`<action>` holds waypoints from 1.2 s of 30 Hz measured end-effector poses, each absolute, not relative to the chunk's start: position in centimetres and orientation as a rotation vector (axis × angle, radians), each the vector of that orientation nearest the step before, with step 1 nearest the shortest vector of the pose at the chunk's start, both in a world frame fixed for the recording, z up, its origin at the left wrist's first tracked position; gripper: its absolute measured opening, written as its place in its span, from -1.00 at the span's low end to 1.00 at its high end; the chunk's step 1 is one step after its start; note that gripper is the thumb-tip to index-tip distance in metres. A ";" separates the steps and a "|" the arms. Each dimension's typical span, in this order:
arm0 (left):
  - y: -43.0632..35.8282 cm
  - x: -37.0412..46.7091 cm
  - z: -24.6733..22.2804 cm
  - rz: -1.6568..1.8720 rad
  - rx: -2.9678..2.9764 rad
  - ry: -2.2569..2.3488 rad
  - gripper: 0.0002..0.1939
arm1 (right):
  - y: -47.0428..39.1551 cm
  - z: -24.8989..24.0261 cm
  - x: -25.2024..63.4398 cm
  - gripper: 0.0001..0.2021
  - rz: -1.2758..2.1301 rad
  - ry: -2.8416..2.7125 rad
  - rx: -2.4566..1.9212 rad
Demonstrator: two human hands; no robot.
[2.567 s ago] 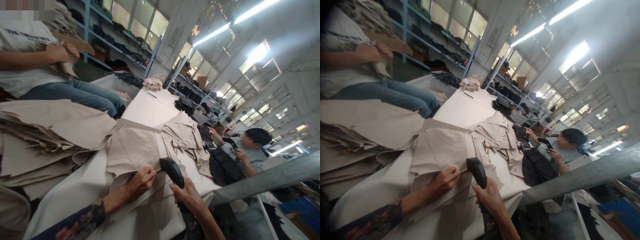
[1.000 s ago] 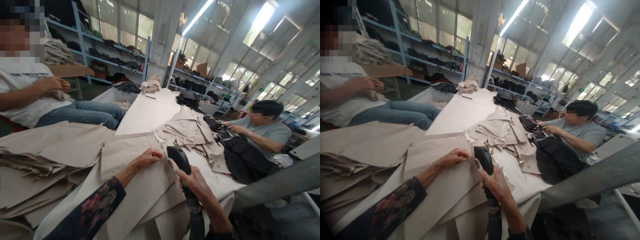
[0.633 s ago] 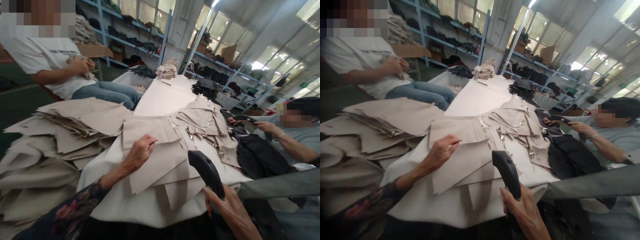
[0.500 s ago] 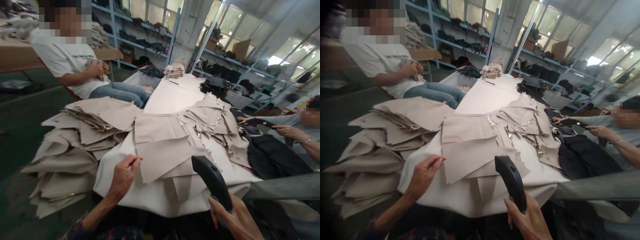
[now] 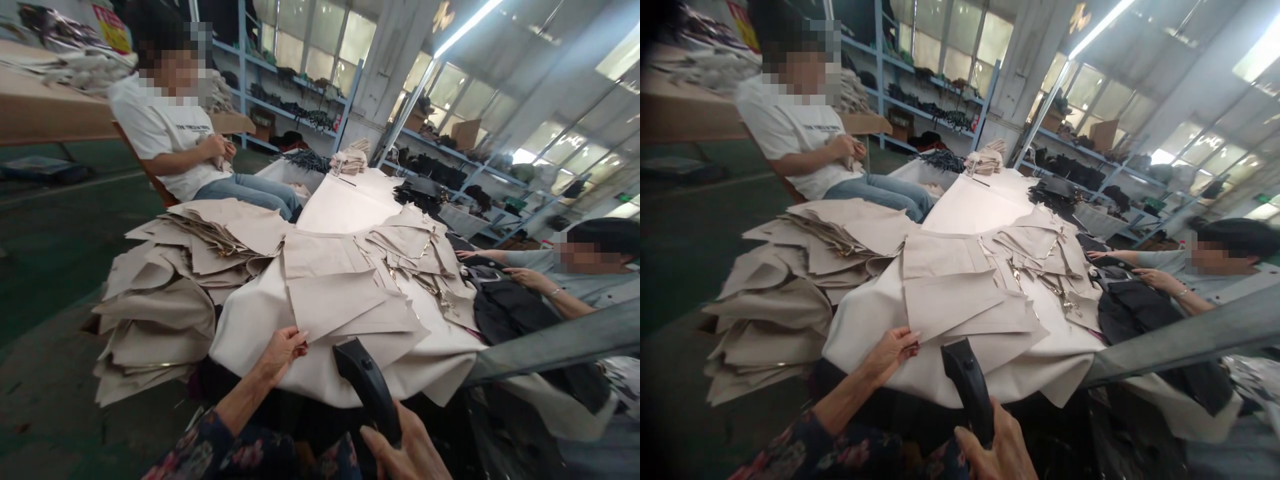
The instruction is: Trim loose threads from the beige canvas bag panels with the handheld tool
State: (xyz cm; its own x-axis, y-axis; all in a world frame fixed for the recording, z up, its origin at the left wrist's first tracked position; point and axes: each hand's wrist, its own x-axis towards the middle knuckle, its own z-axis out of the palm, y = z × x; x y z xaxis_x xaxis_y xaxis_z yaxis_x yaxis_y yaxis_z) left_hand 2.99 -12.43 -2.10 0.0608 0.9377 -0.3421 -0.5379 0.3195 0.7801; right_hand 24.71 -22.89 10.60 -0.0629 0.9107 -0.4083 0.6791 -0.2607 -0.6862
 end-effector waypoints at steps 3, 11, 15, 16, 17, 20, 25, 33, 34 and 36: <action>-12.5 3.4 -2.6 1.235 0.584 1.023 -0.74 | -22.7 9.5 24.3 -0.55 1.163 -1.682 -1.944; -12.2 2.6 -2.7 1.241 0.839 0.983 -0.80 | -17.8 10.2 20.2 -0.76 1.322 -1.829 -1.778; -12.0 2.0 -2.7 1.252 0.967 1.003 -0.75 | -15.5 10.2 19.0 -0.82 1.331 -1.822 -1.771; -11.9 1.8 -2.6 1.251 0.988 1.016 -0.73 | -14.8 10.1 19.0 -0.82 1.328 -1.823 -1.766; -11.8 1.7 -2.6 1.252 1.007 1.027 -0.72 | -14.3 10.0 19.0 -0.81 1.322 -1.820 -1.760; -11.6 1.6 -2.8 1.249 1.045 1.053 -0.74 | -12.6 9.8 18.8 -0.79 1.303 -1.817 -1.735; -11.4 1.6 -3.5 1.217 1.112 1.070 -0.78 | -10.7 10.1 17.2 -0.80 1.207 -1.916 -1.796; -11.9 2.3 -1.3 1.193 1.343 1.071 -0.67 | -8.5 9.6 14.1 -0.78 1.125 -1.929 -1.762; -12.0 2.5 -1.5 1.175 1.351 1.074 -0.68 | -8.1 9.7 13.8 -0.79 1.107 -1.925 -1.748; -12.1 2.8 -2.4 1.159 1.331 1.108 -0.72 | -7.5 10.3 13.9 -0.81 1.096 -1.913 -1.716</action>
State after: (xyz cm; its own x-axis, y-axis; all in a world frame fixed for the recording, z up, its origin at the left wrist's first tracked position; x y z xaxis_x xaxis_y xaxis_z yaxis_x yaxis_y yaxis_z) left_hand 2.80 -12.11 -2.37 0.1174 0.9908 0.0667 0.0219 -0.0697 0.9973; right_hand 13.86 -7.47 10.33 -0.2085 0.9496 -0.2342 0.6822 -0.0304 -0.7305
